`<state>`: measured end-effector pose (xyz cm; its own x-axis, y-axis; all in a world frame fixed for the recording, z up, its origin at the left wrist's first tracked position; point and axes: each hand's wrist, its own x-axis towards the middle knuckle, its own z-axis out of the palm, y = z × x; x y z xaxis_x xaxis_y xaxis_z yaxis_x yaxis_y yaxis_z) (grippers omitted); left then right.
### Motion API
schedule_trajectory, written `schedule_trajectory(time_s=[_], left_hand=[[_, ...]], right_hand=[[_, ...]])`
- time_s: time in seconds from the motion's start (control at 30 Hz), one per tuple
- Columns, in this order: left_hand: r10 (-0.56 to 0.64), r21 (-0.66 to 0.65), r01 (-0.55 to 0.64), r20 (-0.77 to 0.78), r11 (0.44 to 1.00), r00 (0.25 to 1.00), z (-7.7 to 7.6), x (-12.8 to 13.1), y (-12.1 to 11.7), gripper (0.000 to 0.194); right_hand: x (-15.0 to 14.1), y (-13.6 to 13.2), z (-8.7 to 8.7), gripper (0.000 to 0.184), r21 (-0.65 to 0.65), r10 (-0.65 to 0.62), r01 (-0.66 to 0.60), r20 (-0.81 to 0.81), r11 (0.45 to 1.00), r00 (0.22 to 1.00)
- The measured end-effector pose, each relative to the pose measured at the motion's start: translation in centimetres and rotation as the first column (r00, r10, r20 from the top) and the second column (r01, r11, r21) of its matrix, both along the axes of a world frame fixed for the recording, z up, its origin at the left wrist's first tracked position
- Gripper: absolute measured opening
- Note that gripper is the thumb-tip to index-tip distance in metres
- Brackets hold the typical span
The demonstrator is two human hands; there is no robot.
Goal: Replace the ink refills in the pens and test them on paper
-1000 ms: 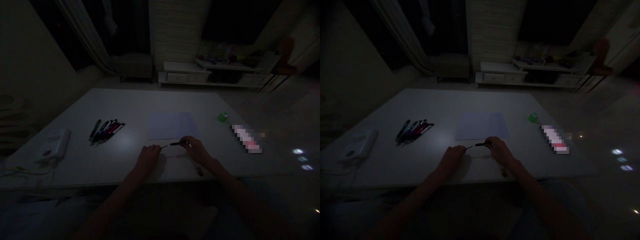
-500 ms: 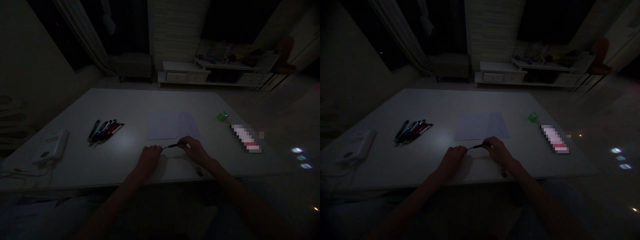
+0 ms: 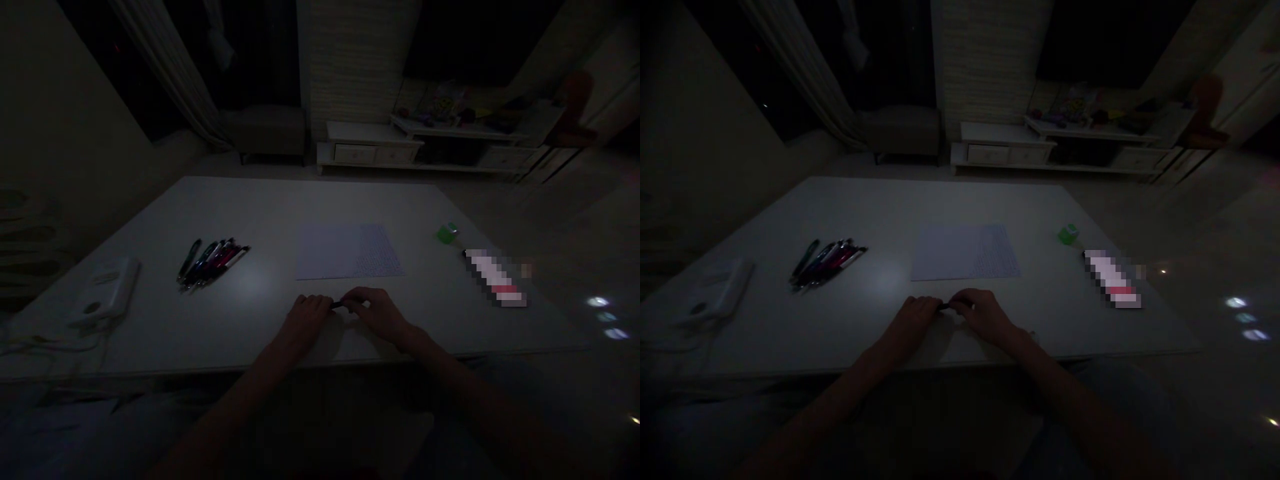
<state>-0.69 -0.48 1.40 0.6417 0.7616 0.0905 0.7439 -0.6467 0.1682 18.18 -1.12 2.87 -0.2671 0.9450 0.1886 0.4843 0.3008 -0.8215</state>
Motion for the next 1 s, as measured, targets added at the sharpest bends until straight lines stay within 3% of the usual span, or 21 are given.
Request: schedule_trajectory(time_s=[0.37, 0.6, 0.8, 1.0], left_hand=[[0.001, 0.095, 0.003, -0.041, 0.996, 0.999, 0.1, 0.5, -0.4, 0.014], [0.014, 0.009, -0.014, -0.029, 1.0, 0.999, 0.7, 0.5, -0.1, 0.018], [-0.057, 0.064, 0.057, -0.005, 0.996, 0.998, 0.4, 0.3, -0.2, 0.018], [-0.001, 0.021, 0.001, 0.011, 1.0, 1.0, 0.5, 0.1, 0.0, 0.019]], right_hand=[[-1.0, -0.2, 0.2, 0.039, -0.145, -0.096, 0.113, 0.118, 0.983, 0.988], [-0.8, -0.5, 0.5, 0.03, -0.113, 0.052, -0.046, 0.048, 0.993, 0.998], [-0.9, -0.5, 0.7, 0.051, -0.262, -0.025, 0.035, 0.044, 0.965, 0.999], [-0.7, -0.6, 0.5, 0.039, -0.232, 0.081, -0.095, -0.067, 0.968, 0.994]])
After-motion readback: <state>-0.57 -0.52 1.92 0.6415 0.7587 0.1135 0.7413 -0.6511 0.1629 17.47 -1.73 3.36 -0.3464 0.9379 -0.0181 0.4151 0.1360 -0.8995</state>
